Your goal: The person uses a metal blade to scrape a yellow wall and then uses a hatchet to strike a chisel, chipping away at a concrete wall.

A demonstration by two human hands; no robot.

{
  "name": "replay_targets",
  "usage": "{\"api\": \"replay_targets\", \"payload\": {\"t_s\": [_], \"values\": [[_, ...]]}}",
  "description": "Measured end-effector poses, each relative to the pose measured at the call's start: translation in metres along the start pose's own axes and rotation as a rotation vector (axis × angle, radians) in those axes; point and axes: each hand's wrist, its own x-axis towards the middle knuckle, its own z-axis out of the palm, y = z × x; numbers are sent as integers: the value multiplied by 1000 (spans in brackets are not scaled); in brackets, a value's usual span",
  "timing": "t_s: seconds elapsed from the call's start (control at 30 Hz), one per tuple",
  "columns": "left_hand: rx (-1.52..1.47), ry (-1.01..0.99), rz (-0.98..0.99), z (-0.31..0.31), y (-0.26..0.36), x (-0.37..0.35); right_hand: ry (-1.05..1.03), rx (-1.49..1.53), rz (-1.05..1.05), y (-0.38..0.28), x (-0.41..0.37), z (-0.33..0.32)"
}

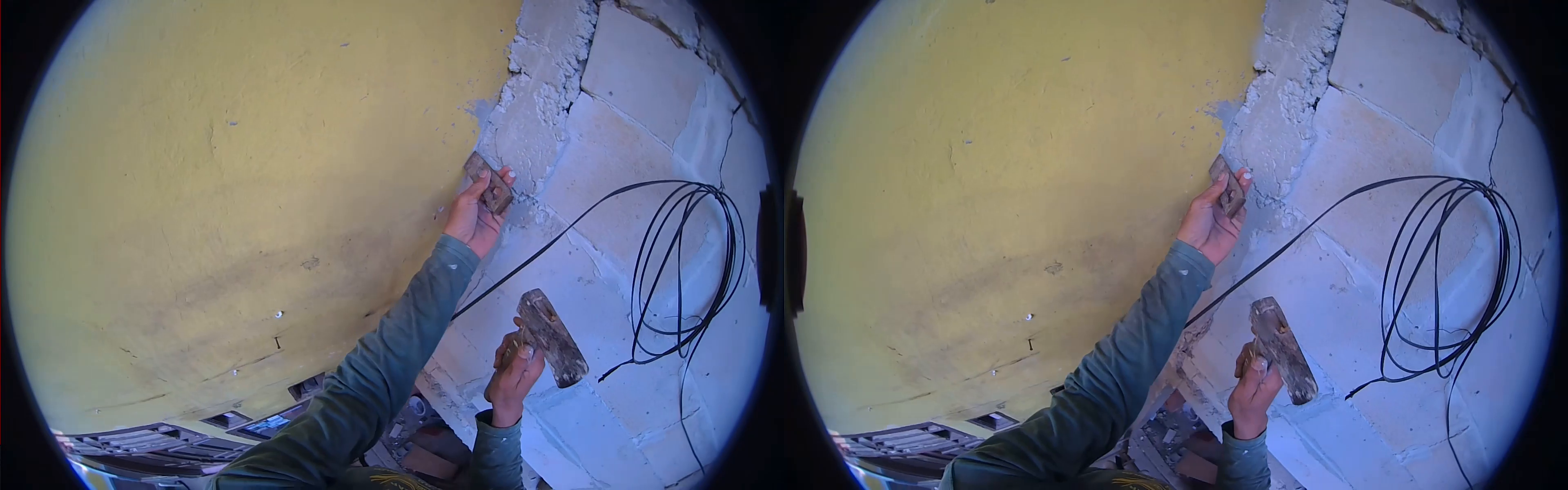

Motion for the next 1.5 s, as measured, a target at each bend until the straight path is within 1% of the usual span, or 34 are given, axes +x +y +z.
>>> {"api": "replay_targets", "payload": {"t_s": [0.2, 0.27, 0.3, 0.33, 0.43, 0.47, 0.53, 0.57, 0.63, 0.67, 0.7, 0.73, 0.77, 0.8, 0.83, 0.9, 0.93, 1.0, 1.07, 1.13, 1.17, 1.2, 1.27, 1.3, 1.37, 1.43, 1.5], "values": [[-202, -24, 29, 6, 0, 8, -5, -203, -98, -63, 14, 7], [-232, -31, 34, 7, 1, 10, -15, -323, -165, -76, 22, 12], [-265, -30, 39, 8, 2, 11, -67, -392, -184, -80, 26, 12], [-295, -30, 44, 8, 4, 13, -66, -399, -189, -81, 30, 15], [-361, -31, 26, 2, 7, 21, -154, -681, -292, -92, 50, 37], [-361, -44, 15, -4, 10, 25, -180, -800, -394, -91, 57, 43], [-562, -303, -114, -25, 21, 30, -233, -906, -433, -92, 72, 59], [-556, -317, -144, -29, 26, 31, -199, -912, -434, -94, 78, 66], [-758, -575, -366, -34, 33, 30, -348, -1066, -518, -98, 85, 78], [-735, -441, -255, -36, 33, 31, -301, -1072, -517, -101, 85, 83], [-707, -309, -141, -37, 33, 31, -358, -1090, -501, -103, 84, 88], [-693, -324, -176, -39, 37, 30, -418, -1104, -482, -105, 85, 92], [-752, -331, -224, -42, 44, 29, -379, -1103, -479, -105, 88, 94], [-811, -330, -269, -44, 46, 30, -392, -1080, -537, -103, 90, 95], [-797, -330, -294, -46, 42, 32, -412, -1056, -593, -100, 91, 95], [-947, -458, -217, -47, 33, 34, -363, -1098, -566, -94, 103, 92], [-942, -448, -237, -47, 30, 35, -341, -1142, -548, -92, 109, 90], [-1066, -448, -171, -44, 26, 33, -325, -1129, -546, -94, 114, 90], [-1049, -425, -196, -37, 27, 24, -314, -1113, -545, -96, 115, 90], [-1034, -520, -173, -38, 27, 22, -336, -1040, -656, -94, 115, 91], [-993, -457, -213, -39, 32, 20, -336, -1036, -648, -92, 117, 89], [-991, -447, -211, -39, 27, 20, -356, -1043, -623, -90, 119, 88], [-1191, -472, -161, -35, 17, 24, -377, -1043, -597, -87, 121, 86], [-1185, -469, -159, -39, 18, 25, -368, -1078, -586, -87, 122, 85], [-1042, -483, -196, -45, 23, 34, -355, -1109, -583, -87, 123, 83], [-1041, -440, -209, -46, 25, 34, -357, -1018, -622, -88, 114, 78], [-1039, -396, -215, -43, 24, 26, -379, -1043, -606, -85, 116, 74]]}}
